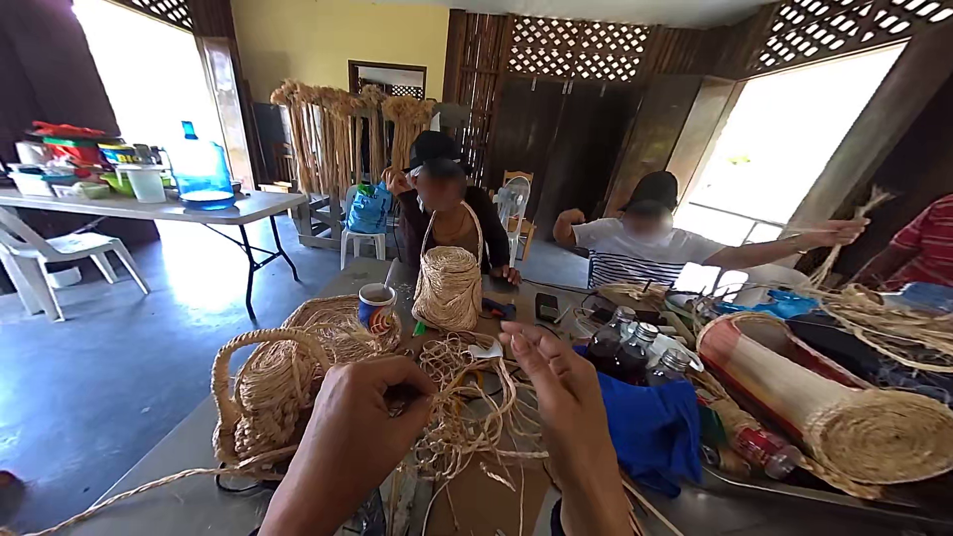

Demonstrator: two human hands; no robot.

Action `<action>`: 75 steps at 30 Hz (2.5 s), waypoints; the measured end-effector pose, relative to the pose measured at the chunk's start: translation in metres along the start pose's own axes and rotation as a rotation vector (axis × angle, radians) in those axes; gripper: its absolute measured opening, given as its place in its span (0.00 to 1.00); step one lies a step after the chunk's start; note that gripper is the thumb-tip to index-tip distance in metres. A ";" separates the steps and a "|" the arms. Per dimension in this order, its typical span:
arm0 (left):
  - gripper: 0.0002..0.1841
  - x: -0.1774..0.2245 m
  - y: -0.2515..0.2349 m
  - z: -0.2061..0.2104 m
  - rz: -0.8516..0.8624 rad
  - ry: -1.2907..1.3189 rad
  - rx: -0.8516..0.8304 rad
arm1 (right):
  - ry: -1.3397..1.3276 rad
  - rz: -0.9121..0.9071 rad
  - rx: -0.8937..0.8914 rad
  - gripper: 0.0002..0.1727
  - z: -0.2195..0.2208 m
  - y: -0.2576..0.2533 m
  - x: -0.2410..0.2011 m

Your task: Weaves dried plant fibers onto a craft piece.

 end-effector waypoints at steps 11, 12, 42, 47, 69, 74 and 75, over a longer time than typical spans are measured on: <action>0.04 0.002 0.001 -0.003 -0.015 -0.004 0.025 | 0.057 -0.084 -0.247 0.16 0.010 0.010 -0.008; 0.04 0.003 0.002 -0.003 -0.013 0.002 0.027 | 0.065 -0.102 -0.249 0.16 0.013 0.011 -0.010; 0.03 0.003 -0.005 0.002 -0.060 0.114 0.014 | 0.242 -0.192 -0.191 0.09 0.028 0.015 -0.012; 0.03 0.004 -0.005 0.004 -0.052 0.144 0.006 | 0.233 -0.196 -0.184 0.09 0.026 0.016 -0.013; 0.04 0.006 -0.003 0.006 -0.010 0.172 -0.045 | 0.276 -0.077 -0.278 0.10 0.021 0.018 -0.014; 0.05 0.004 -0.004 0.009 0.007 0.185 -0.040 | 0.284 -0.075 -0.296 0.09 0.020 0.017 -0.016; 0.05 0.004 -0.004 0.009 0.004 0.192 -0.042 | 0.281 -0.075 -0.296 0.09 0.020 0.018 -0.016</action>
Point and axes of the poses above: each hand's wrist, its own y-axis away from the middle knuckle, its own z-axis out of the palm, x = y × z, the point moved 1 cm from there along -y, towards the middle knuckle, and after that the axes turned 14 degrees about -x, right-handed, at the moved point
